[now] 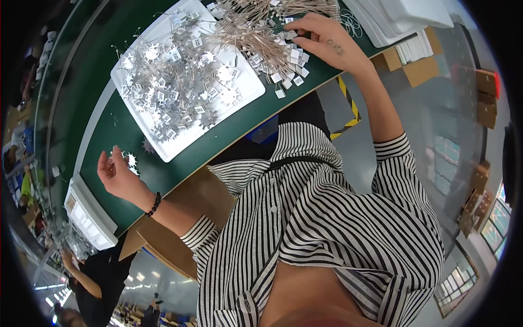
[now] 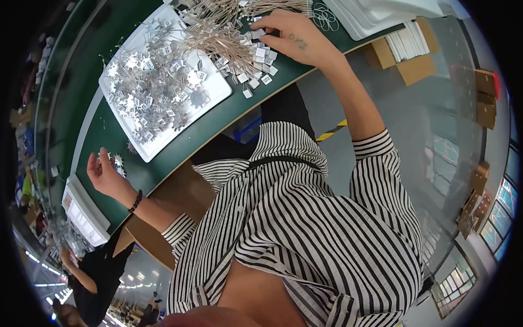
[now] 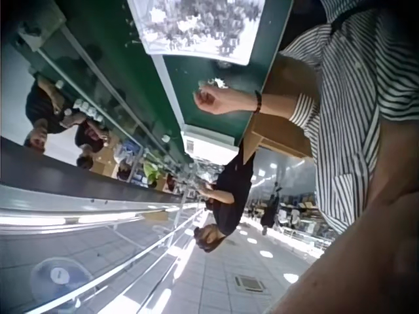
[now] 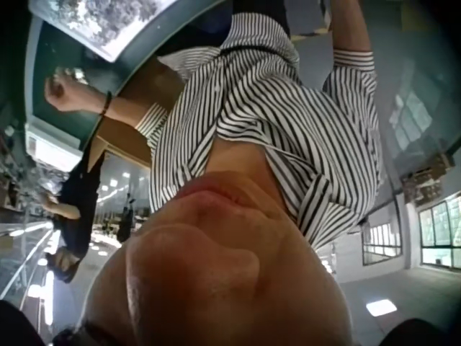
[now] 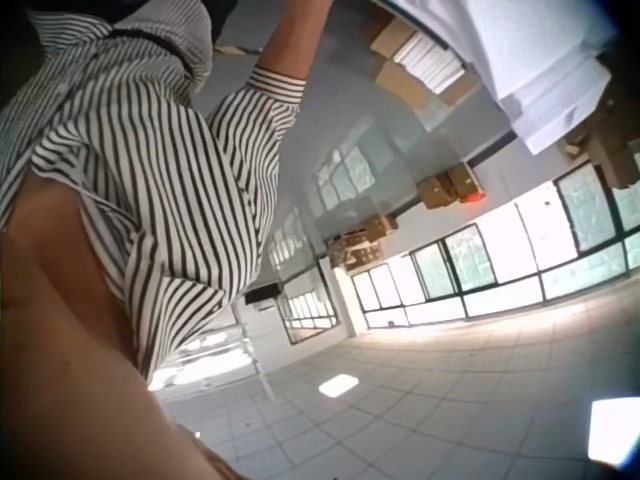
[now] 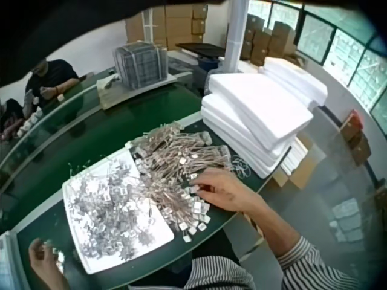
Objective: The recorder is manually assembling star-shaped LED light strings by attaching the star covers to the LEDs and organizing them on a foam board.
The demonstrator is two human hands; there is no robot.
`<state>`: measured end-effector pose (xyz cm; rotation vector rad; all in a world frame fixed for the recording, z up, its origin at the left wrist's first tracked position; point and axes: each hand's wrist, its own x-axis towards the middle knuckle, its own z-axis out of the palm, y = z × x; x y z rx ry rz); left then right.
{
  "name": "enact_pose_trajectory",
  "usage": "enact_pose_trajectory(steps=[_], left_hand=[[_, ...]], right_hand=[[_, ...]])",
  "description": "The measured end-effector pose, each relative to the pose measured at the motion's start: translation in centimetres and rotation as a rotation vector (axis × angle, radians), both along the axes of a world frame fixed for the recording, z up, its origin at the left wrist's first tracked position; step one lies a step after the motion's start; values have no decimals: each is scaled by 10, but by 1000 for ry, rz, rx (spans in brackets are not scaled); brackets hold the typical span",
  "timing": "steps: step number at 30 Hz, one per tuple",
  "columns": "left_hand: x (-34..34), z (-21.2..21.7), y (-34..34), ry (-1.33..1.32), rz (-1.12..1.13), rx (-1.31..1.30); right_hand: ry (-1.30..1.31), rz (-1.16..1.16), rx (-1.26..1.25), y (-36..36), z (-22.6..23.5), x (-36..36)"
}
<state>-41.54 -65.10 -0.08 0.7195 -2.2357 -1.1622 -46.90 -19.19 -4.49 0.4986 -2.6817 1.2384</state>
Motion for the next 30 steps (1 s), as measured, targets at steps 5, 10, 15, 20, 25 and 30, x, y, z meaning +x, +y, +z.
enact_pose_trajectory(steps=[5,10,15,20,25,30], left_hand=[[9,0,9,231,-100,455],[29,16,8,348,-183,653],[12,17,49,302,-302,754],[25,13,61,229,-366,781],[36,11,89,158,-418,826],[45,10,95,130,-410,862]], right_hand=[[60,49,39,7,1,-3],[-265,-81,-322,-25,31,9],[-332,-168,-719,-23,65,39],[-242,-82,-506,-54,50,34],[461,-317,17,-47,60,15],[13,-245,-167,-119,51,55]])
